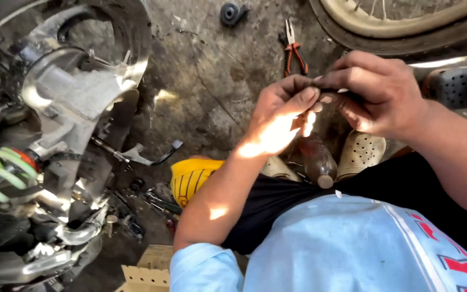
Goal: Disassembling and inspecting a small motorcycle component using pliers and a screwdriver in a repair shop.
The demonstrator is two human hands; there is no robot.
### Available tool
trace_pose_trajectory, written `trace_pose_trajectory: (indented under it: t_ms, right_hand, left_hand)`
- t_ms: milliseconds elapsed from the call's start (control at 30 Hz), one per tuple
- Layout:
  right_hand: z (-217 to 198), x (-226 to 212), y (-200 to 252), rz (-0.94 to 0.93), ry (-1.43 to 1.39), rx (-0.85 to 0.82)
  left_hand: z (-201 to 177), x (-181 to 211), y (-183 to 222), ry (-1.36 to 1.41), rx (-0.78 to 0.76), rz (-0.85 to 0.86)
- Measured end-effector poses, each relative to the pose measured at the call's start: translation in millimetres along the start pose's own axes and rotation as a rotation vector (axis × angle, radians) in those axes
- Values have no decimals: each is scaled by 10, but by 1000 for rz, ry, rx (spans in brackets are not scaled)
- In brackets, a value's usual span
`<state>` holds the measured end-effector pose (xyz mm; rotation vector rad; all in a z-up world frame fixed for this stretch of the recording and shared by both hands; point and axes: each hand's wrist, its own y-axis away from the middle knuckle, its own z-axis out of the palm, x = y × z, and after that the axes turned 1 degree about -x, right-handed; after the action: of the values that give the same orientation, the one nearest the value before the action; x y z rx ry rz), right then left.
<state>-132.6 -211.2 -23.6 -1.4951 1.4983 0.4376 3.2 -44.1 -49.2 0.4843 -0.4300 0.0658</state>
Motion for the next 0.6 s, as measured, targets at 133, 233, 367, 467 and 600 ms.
trace_pose_trajectory:
  t_ms: [133, 233, 367, 467, 600]
  right_hand:
    - [86, 62, 30, 39, 72, 61]
    - [7, 40, -16, 185, -31, 4]
    - [-146, 237, 213, 263, -110, 86]
    - [-368, 44, 121, 519, -622, 216]
    - [-503, -90, 0, 619, -746, 336]
  left_hand:
    - [68, 5, -51, -9, 67, 20]
    - [194, 174, -69, -209, 159, 27]
    - [-178, 491, -91, -514, 303, 100]
    - [-398, 602, -83, -792, 443, 229]
    - [-272, 476, 5, -993, 280, 415]
